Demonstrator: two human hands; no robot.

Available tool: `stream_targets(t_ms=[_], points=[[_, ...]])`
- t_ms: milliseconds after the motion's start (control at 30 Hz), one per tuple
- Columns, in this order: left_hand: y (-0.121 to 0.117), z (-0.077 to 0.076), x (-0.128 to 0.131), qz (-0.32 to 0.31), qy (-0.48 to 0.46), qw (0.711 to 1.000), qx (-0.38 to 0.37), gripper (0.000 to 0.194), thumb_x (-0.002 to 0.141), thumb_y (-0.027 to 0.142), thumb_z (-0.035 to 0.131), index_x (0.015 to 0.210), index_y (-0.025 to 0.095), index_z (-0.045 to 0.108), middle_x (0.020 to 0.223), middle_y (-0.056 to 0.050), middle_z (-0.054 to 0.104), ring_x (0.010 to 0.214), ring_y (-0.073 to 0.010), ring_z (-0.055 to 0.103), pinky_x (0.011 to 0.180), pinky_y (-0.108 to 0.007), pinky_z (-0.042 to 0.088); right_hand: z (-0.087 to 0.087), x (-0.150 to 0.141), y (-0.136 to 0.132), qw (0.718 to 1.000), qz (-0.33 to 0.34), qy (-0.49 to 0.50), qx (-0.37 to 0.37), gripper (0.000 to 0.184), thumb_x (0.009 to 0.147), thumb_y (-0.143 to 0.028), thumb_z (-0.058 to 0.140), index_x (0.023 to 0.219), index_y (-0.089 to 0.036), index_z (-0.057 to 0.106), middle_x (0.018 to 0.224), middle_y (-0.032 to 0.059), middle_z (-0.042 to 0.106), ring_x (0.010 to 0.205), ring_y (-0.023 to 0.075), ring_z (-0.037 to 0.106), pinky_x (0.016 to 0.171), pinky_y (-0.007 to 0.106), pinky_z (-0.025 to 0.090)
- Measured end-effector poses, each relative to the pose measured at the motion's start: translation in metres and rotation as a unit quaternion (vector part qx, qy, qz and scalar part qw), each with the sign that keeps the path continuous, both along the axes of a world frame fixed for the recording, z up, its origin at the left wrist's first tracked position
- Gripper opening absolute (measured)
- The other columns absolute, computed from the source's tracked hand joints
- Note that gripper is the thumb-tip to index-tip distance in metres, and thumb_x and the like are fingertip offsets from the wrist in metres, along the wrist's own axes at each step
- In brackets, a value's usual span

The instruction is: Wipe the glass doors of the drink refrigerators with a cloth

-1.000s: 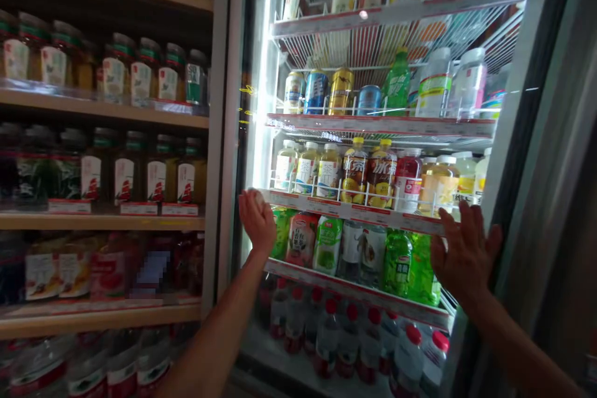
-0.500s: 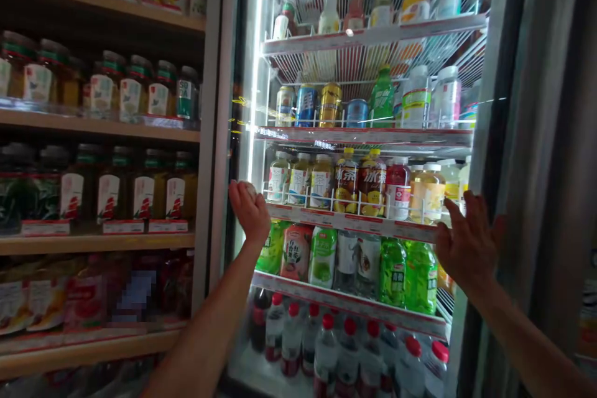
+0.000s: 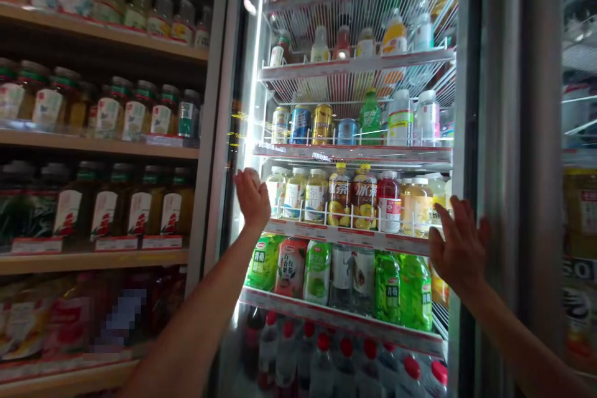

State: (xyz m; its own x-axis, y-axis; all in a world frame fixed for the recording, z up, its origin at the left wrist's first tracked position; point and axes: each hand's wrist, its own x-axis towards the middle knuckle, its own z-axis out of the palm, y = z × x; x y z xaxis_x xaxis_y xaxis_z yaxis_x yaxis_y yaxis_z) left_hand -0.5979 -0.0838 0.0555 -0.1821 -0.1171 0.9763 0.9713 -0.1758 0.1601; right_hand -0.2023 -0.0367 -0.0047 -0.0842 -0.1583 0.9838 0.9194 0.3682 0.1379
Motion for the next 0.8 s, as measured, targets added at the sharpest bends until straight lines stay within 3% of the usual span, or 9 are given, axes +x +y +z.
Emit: stream_targets(t_ms=[100, 167, 233, 333, 433, 533, 667, 733, 800], points=[[0.014, 0.004, 0.062, -0.002, 0.090, 0.996, -0.010, 0.052, 0.088, 0.029, 0.039, 0.136, 0.014, 0.025, 0.144, -0.013, 0.030, 0.138, -0.0219, 0.016, 0.111, -0.042, 0.026, 0.005, -0.008, 0.000, 0.999, -0.006, -0.029, 0.011, 0.047, 0.085, -0.026, 0.047, 0.131, -0.019, 0.042, 0.141, 0.0132, 0.039, 0.132, 0.0285, 0.032, 0.107, 0.050, 0.023], [0.019, 0.008, 0.097, 0.002, 0.209, 0.978, -0.022, 0.053, 0.087, 0.026, 0.038, 0.137, 0.013, 0.024, 0.145, -0.013, 0.030, 0.139, -0.0212, 0.013, 0.111, -0.040, 0.027, 0.006, -0.009, 0.001, 0.999, -0.005, -0.035, 0.018, 0.046, 0.085, -0.025, 0.047, 0.129, -0.019, 0.043, 0.140, 0.0137, 0.040, 0.132, 0.0286, 0.032, 0.107, 0.050, 0.023], [0.019, 0.014, 0.108, 0.018, 0.239, 0.971, -0.012, 0.053, 0.087, 0.024, 0.036, 0.138, 0.012, 0.023, 0.144, -0.014, 0.030, 0.139, -0.0230, 0.012, 0.110, -0.044, 0.027, 0.007, -0.007, 0.002, 0.999, -0.001, -0.042, 0.027, 0.044, 0.085, -0.024, 0.047, 0.128, -0.018, 0.044, 0.139, 0.0140, 0.041, 0.131, 0.0277, 0.034, 0.107, 0.049, 0.023], [0.012, 0.027, 0.086, 0.041, 0.209, 0.977, 0.016, 0.050, 0.087, 0.024, 0.037, 0.136, 0.013, 0.028, 0.139, -0.016, 0.036, 0.137, -0.0262, 0.020, 0.109, -0.050, 0.027, 0.007, -0.002, 0.003, 0.998, -0.002, -0.056, 0.025, 0.043, 0.084, -0.023, 0.048, 0.127, -0.019, 0.045, 0.139, 0.0135, 0.042, 0.131, 0.0268, 0.035, 0.107, 0.048, 0.024], [0.008, 0.039, 0.062, 0.024, 0.301, 0.953, 0.003, 0.045, 0.087, 0.019, 0.036, 0.132, 0.014, 0.036, 0.133, -0.014, 0.045, 0.132, -0.0231, 0.031, 0.108, -0.045, 0.030, 0.007, -0.001, 0.003, 0.999, -0.004, -0.048, 0.019, 0.043, 0.084, -0.023, 0.048, 0.127, -0.020, 0.045, 0.139, 0.0127, 0.042, 0.131, 0.0266, 0.034, 0.107, 0.049, 0.024], [0.009, 0.043, 0.065, -0.002, 0.370, 0.929, -0.014, 0.043, 0.087, 0.017, 0.034, 0.129, 0.018, 0.041, 0.131, -0.009, 0.049, 0.130, -0.0175, 0.034, 0.108, -0.039, 0.032, 0.006, -0.003, 0.003, 0.999, 0.003, -0.044, 0.019, 0.044, 0.085, -0.023, 0.047, 0.128, -0.021, 0.044, 0.140, 0.0115, 0.041, 0.131, 0.0260, 0.034, 0.107, 0.048, 0.025], [0.010, 0.031, 0.079, -0.034, 0.300, 0.953, -0.021, 0.045, 0.089, 0.027, 0.034, 0.133, 0.016, 0.035, 0.140, -0.011, 0.039, 0.136, -0.0199, 0.022, 0.108, -0.042, 0.031, 0.005, -0.004, 0.002, 0.999, 0.016, -0.044, 0.014, 0.046, 0.085, -0.023, 0.046, 0.130, -0.023, 0.041, 0.141, 0.0104, 0.040, 0.132, 0.0263, 0.034, 0.107, 0.048, 0.025], [0.006, 0.028, 0.067, -0.041, 0.288, 0.955, -0.052, 0.043, 0.088, 0.029, 0.035, 0.130, 0.018, 0.040, 0.139, -0.009, 0.040, 0.135, -0.0196, 0.025, 0.108, -0.041, 0.031, 0.006, -0.002, 0.001, 0.999, 0.020, -0.046, 0.012, 0.047, 0.085, -0.024, 0.046, 0.132, -0.024, 0.040, 0.142, 0.0098, 0.039, 0.131, 0.0265, 0.034, 0.107, 0.049, 0.024], [-0.002, 0.032, 0.040, -0.039, 0.233, 0.970, -0.059, 0.038, 0.087, 0.031, 0.037, 0.122, 0.020, 0.048, 0.134, -0.006, 0.048, 0.131, -0.0186, 0.034, 0.108, -0.039, 0.032, 0.010, 0.003, -0.001, 0.999, 0.022, -0.034, 0.005, 0.049, 0.085, -0.024, 0.045, 0.134, -0.025, 0.038, 0.144, 0.0095, 0.036, 0.132, 0.0269, 0.033, 0.108, 0.050, 0.022]])
